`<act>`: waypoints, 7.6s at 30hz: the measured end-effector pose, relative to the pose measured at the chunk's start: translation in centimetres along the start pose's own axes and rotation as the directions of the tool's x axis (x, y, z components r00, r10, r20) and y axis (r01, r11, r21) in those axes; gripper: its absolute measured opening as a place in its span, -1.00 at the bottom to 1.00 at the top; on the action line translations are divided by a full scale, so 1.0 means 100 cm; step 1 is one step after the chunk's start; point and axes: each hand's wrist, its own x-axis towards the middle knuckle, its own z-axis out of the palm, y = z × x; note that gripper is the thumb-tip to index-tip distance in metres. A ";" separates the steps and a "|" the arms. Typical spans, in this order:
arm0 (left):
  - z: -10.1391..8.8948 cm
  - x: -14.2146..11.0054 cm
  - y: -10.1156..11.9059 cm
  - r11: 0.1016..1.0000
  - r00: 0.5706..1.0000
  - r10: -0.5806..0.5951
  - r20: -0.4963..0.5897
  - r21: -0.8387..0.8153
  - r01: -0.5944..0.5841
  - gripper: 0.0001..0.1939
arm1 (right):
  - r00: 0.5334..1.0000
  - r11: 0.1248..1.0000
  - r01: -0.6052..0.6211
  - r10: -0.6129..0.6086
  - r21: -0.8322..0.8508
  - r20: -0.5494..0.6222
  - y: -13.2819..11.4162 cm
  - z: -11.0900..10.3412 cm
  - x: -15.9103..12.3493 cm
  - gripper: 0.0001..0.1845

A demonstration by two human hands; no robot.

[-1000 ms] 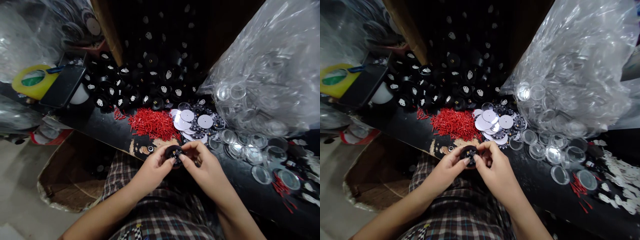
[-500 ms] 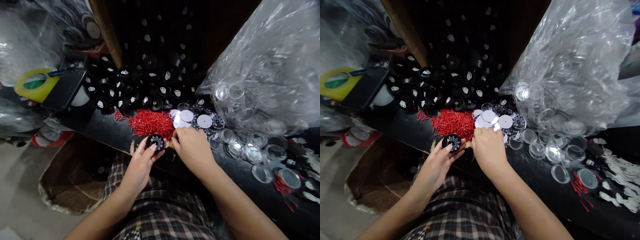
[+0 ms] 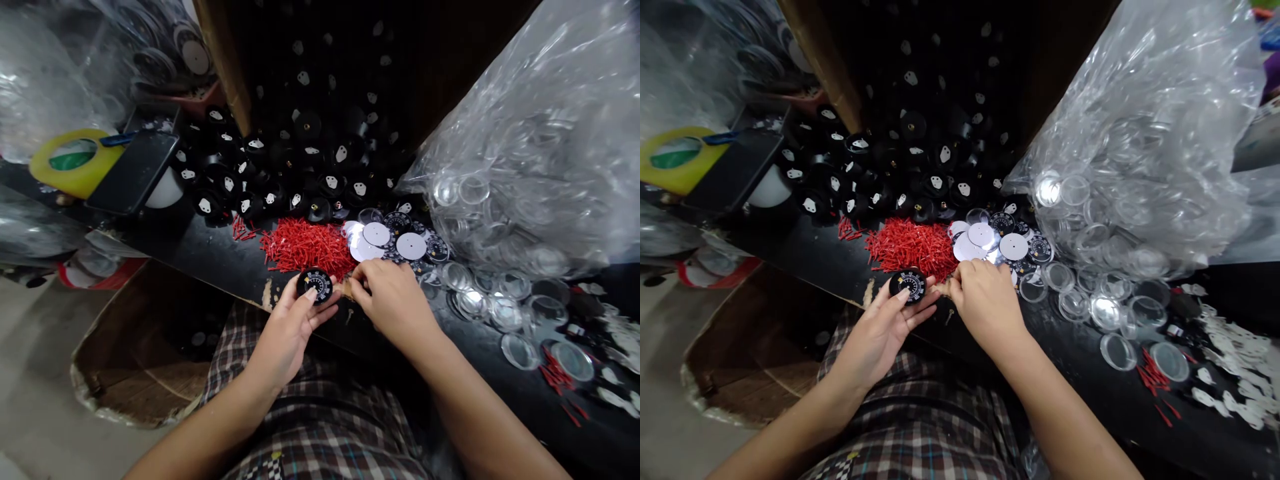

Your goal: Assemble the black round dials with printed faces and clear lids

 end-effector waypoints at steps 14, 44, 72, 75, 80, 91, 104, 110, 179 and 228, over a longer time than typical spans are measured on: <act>0.014 0.001 -0.010 0.997 0.995 0.081 0.052 -0.011 -0.081 -0.79 | 0.986 0.953 0.038 0.013 0.301 -0.165 -0.005 -0.008 -0.034 -0.86; 0.015 0.005 -0.011 0.896 0.941 0.204 0.270 0.336 -0.290 -0.77 | 0.994 0.787 -0.029 0.088 0.617 -0.066 -0.012 -0.022 -0.034 -0.84; 0.015 -0.001 -0.001 0.765 0.936 0.242 0.255 0.542 -0.346 -0.78 | 0.977 0.814 -0.071 0.173 0.576 -0.124 -0.028 -0.020 -0.043 -0.78; 0.015 0.002 0.001 0.863 0.956 0.113 0.272 0.450 -0.230 -0.71 | 0.972 0.888 0.057 0.055 0.455 -0.229 -0.020 -0.023 -0.039 -0.92; 0.012 -0.002 0.003 0.823 0.966 0.096 0.242 0.526 -0.214 -0.54 | 0.933 0.962 0.208 -0.141 0.176 -0.331 -0.014 -0.019 -0.030 -0.92; 0.016 0.001 -0.014 0.879 0.985 0.084 0.149 0.455 -0.144 -0.56 | 0.990 0.846 -0.088 0.134 0.526 -0.050 -0.004 -0.036 -0.033 -0.89; 0.019 0.005 -0.025 0.966 0.976 -0.105 0.193 0.254 0.054 -0.66 | 0.875 0.818 -0.391 0.473 0.421 -0.107 0.084 -0.026 -0.055 -0.69; 0.028 0.008 -0.021 0.981 0.970 -0.179 0.166 0.106 0.163 -0.70 | 0.905 0.397 -0.253 0.420 0.882 0.070 0.052 -0.026 -0.055 -0.65; 0.058 -0.001 -0.041 0.975 0.965 -0.220 0.141 -0.001 0.222 -0.70 | 0.919 0.546 -0.126 0.379 0.828 -0.111 0.042 -0.016 -0.085 -0.62; -0.047 0.095 0.113 -0.187 0.580 0.744 0.331 0.937 -0.294 -0.57 | 0.996 0.756 -0.079 0.042 0.650 0.072 0.006 0.008 -0.056 -0.65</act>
